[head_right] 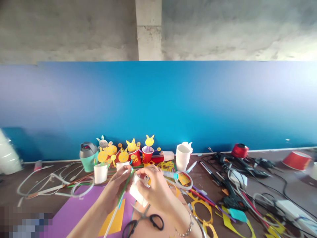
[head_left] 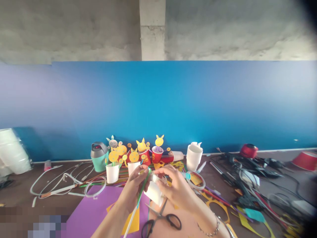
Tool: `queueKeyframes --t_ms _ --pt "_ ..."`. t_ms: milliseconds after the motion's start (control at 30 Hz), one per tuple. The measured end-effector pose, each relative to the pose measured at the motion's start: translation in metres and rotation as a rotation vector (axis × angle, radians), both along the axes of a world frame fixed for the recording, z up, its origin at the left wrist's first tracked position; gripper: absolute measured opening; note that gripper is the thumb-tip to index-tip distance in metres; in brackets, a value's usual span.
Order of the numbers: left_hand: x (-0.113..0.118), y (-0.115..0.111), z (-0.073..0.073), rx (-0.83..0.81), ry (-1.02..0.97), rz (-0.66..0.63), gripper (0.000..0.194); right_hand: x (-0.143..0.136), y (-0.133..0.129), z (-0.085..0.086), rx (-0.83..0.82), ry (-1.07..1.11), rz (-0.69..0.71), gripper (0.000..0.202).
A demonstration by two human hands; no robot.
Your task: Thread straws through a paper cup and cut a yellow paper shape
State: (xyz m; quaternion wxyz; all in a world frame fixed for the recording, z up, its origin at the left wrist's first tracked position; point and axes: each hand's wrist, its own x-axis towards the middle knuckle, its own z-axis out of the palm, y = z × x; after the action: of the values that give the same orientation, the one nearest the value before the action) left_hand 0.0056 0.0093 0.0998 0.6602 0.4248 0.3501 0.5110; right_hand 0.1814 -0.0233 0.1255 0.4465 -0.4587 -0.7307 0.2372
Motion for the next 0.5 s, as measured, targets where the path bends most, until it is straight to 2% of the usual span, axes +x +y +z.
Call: queueKeyframes --t_ms 167,367,500 --pt "0.0022 -0.0018 0.0023 0.06 0.145 0.021 0.033 0.0005 -0.0009 0.0006 -0.008 0.003 0.022 0.023" --pt "0.0007 -0.0004 0.0038 0.34 0.391 0.082 0.03 -0.0008 -0.0024 0.0031 0.073 -0.042 -0.008 0.022" --pt "-0.0002 0.0007 -0.0011 0.439 0.561 0.208 0.025 -0.0015 -0.006 0.0084 0.113 -0.129 0.026 0.022"
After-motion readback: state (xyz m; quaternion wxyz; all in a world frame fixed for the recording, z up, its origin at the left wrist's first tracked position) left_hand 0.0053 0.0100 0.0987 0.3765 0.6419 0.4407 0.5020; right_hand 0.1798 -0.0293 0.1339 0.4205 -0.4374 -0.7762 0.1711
